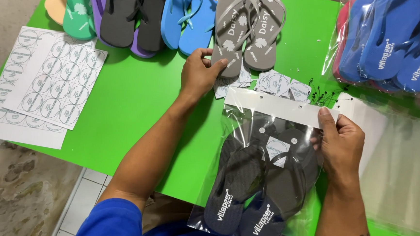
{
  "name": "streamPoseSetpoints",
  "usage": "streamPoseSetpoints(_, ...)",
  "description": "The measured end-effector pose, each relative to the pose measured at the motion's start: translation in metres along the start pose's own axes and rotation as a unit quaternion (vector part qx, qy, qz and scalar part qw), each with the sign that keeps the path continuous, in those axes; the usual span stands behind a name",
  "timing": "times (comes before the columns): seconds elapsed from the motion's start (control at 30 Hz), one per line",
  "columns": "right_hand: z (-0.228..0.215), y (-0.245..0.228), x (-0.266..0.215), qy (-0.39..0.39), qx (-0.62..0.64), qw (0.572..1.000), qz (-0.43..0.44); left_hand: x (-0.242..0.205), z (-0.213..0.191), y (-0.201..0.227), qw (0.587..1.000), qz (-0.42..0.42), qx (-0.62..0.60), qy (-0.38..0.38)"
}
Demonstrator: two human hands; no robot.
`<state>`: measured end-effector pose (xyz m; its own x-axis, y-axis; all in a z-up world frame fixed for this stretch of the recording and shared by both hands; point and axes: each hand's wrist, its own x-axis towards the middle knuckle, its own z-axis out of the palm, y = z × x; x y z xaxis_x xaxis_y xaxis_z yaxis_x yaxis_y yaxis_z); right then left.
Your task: The person secures a pair of black flip-flops with a plastic tie, places them into a clear plastic bag with a cardboard header, and attaches a circular sticker to the packaging. The person then wipes the straps of a pair of gray flip-flops with a white cloth.
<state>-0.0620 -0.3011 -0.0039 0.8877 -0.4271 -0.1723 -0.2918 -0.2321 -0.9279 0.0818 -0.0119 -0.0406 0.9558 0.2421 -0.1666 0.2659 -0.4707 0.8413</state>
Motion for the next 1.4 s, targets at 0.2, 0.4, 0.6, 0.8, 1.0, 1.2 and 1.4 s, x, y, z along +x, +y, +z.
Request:
streamPoseSetpoints(0.2,0.001,-0.005,-0.003,-0.004,-0.019,1.0,-0.007,0.002,-0.015,-0.008,0.984,0.089,-0.115,0.104)
streamPoseSetpoints(0.4,0.003,-0.003,-0.002,-0.004,-0.027,1.0,-0.012,0.016,-0.043,-0.019,0.944,0.211,-0.038,0.252)
streamPoseSetpoints(0.6,0.003,0.001,-0.001,-0.002,-0.027,0.999,-0.021,0.01,-0.042,-0.017,0.895,0.258,0.13,0.34)
streamPoseSetpoints(0.8,0.006,-0.004,-0.002,0.006,-0.029,1.0,-0.005,-0.001,0.007,0.014,0.899,0.342,0.199,0.19)
streamPoseSetpoints(1.0,0.006,-0.006,-0.005,0.002,-0.025,1.0,-0.008,0.011,0.065,0.055,0.912,0.137,0.386,0.03)
streamPoseSetpoints(1.2,0.007,-0.006,-0.002,0.008,-0.021,1.0,0.008,0.031,0.083,0.07,0.943,0.034,0.327,-0.048)
streamPoseSetpoints(1.4,0.006,-0.006,-0.003,0.002,-0.028,1.0,-0.007,0.033,0.072,0.07,0.98,0.064,0.164,-0.096)
